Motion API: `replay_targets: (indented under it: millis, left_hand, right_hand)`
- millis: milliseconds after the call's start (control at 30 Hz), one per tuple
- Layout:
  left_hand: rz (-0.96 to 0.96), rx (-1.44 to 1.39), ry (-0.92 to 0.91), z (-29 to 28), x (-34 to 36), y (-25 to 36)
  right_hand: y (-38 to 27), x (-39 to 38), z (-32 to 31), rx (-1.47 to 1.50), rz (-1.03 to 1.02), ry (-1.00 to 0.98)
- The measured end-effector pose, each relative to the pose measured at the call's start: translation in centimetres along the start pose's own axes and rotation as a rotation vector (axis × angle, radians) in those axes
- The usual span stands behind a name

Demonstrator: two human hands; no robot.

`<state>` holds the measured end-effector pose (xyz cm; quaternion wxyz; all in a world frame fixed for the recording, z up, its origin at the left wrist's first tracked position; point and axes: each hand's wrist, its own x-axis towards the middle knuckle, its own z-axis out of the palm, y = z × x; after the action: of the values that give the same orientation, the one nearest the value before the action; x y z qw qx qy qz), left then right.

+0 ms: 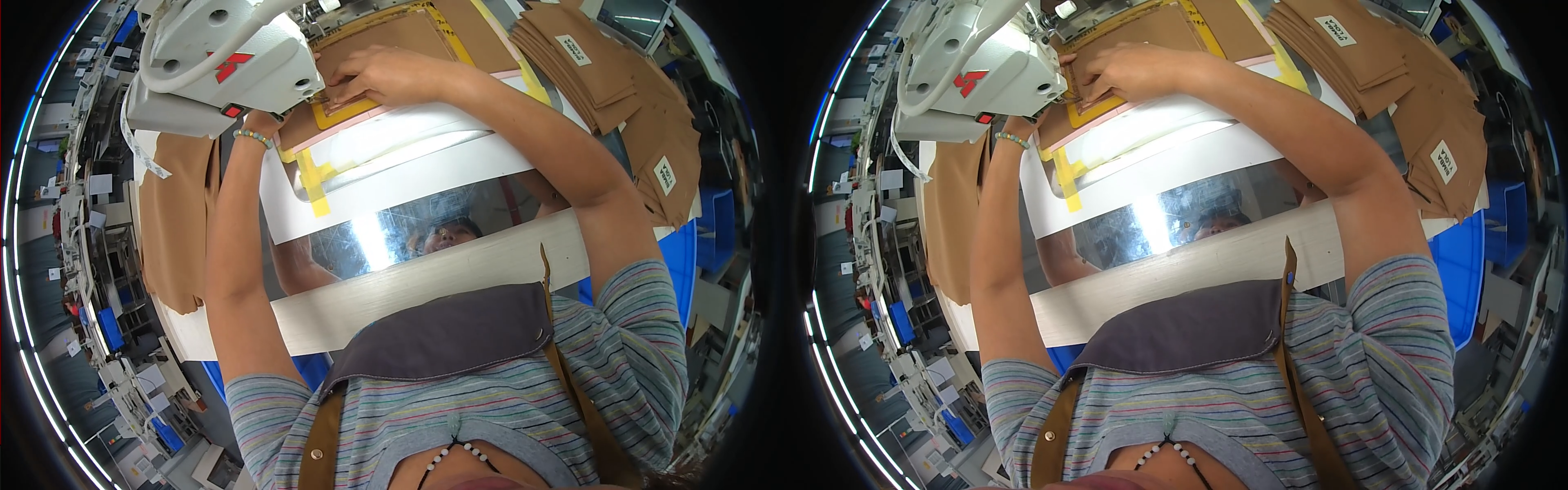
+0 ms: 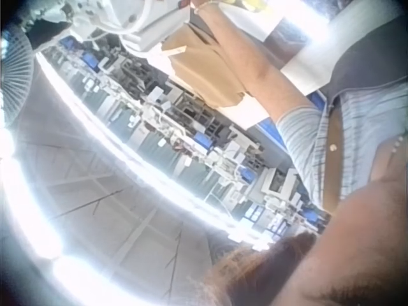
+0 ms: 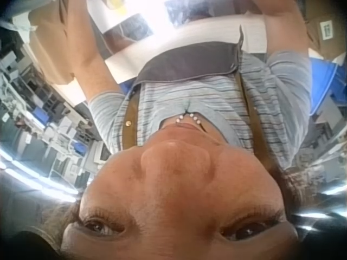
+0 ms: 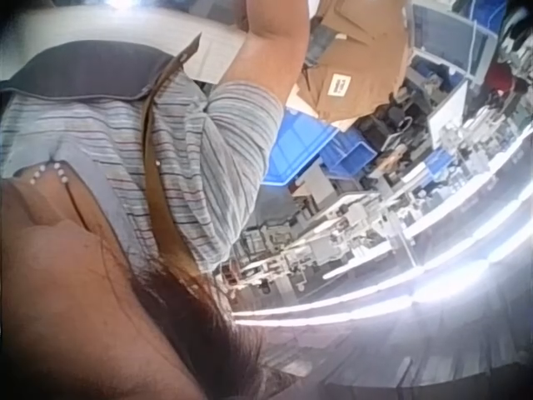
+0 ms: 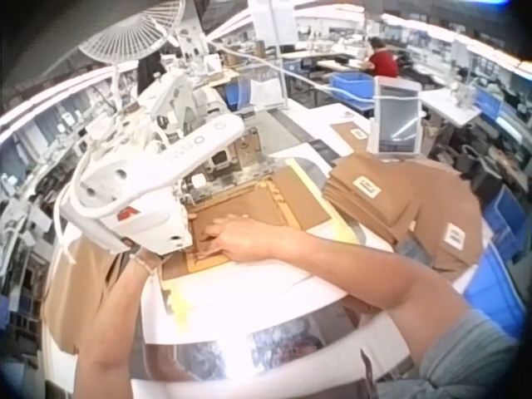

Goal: Sewing rectangular leather labels onto fabric components using an industrial sewing machine.

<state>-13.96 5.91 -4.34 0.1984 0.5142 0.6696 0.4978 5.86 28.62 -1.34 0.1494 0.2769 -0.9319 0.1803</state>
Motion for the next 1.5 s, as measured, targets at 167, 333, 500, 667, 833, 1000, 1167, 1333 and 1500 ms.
replay_targets:
  millis: [167,333,500,667,833,1000,1167,1333,1500]
  left_hand:
    - [-0.114,-0.375,0.027,-0.2,0.3,-1.0]
    - [-0.030,-0.177,0.010,-0.5,0.3,-1.4]
    - [-0.203,-0.497,0.062,-0.5,0.5,-0.7]
    - [0.038,0.002,-0.005,-0.1,-0.1,-0.3]
    - [-0.129,-0.389,0.062,0.2,0.0,0.1]
    - [0.244,0.403,-0.041,-0.2,-0.9,1.1]
    - [0.093,0.721,0.101,0.0,-3.2,0.9]
    - [-0.048,0.514,0.206,0.7,-4.4,-0.1]
    - [-0.070,0.683,0.232,0.2,-5.8,0.1]
  right_hand:
    - [-0.2,-0.2,-0.1,-0.007,0.036,-0.028]
    - [0.1,0.2,0.0,-0.015,0.044,-0.022]
    - [0.3,0.5,0.1,-0.022,0.056,-0.044]
    - [0.1,0.4,0.1,-0.024,0.053,-0.044]
    - [-0.3,0.3,-0.2,-0.027,0.080,-0.043]
    - [-0.5,0.6,-0.7,0.024,0.101,-0.107]
    - [-0.4,0.9,-0.1,-0.168,0.145,-0.017]
    - [-0.8,0.5,0.4,-0.139,0.145,0.017]
    - [-1.6,0.1,-0.1,-0.104,0.156,-0.042]
